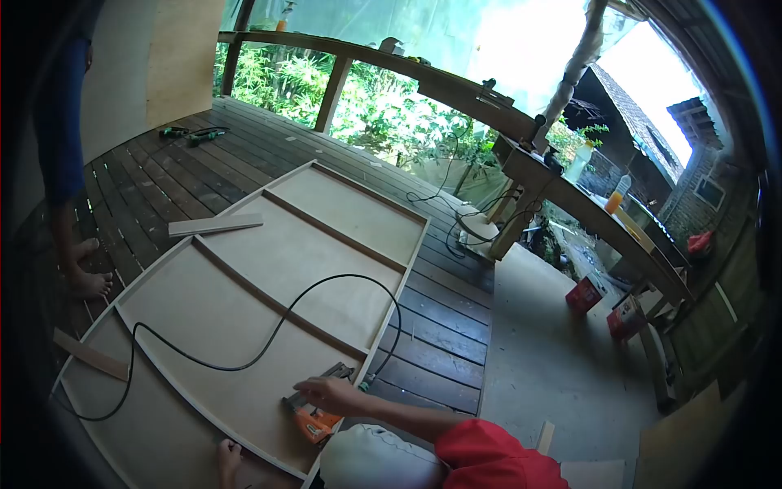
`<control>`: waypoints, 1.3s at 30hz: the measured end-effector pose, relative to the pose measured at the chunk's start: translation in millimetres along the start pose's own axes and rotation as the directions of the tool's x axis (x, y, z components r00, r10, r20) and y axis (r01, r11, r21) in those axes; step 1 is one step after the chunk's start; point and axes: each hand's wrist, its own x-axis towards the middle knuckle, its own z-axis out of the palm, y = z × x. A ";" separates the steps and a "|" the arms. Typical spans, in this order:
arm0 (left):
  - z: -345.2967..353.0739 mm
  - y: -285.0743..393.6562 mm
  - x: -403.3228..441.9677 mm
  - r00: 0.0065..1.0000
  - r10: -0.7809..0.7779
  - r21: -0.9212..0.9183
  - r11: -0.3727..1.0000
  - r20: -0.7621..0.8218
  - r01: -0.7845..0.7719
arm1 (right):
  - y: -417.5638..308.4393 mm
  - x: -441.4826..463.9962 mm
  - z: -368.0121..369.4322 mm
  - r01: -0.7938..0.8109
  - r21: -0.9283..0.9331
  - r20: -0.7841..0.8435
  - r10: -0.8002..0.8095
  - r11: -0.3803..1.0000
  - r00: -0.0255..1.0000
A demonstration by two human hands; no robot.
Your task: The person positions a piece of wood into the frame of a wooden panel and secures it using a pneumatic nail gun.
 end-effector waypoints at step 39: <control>-20.1 28.3 -60.1 0.945 0.060 -0.038 0.996 -0.322 -0.076 | -76.7 -23.5 -52.3 -0.263 0.393 0.119 0.235 0.881 0.965</control>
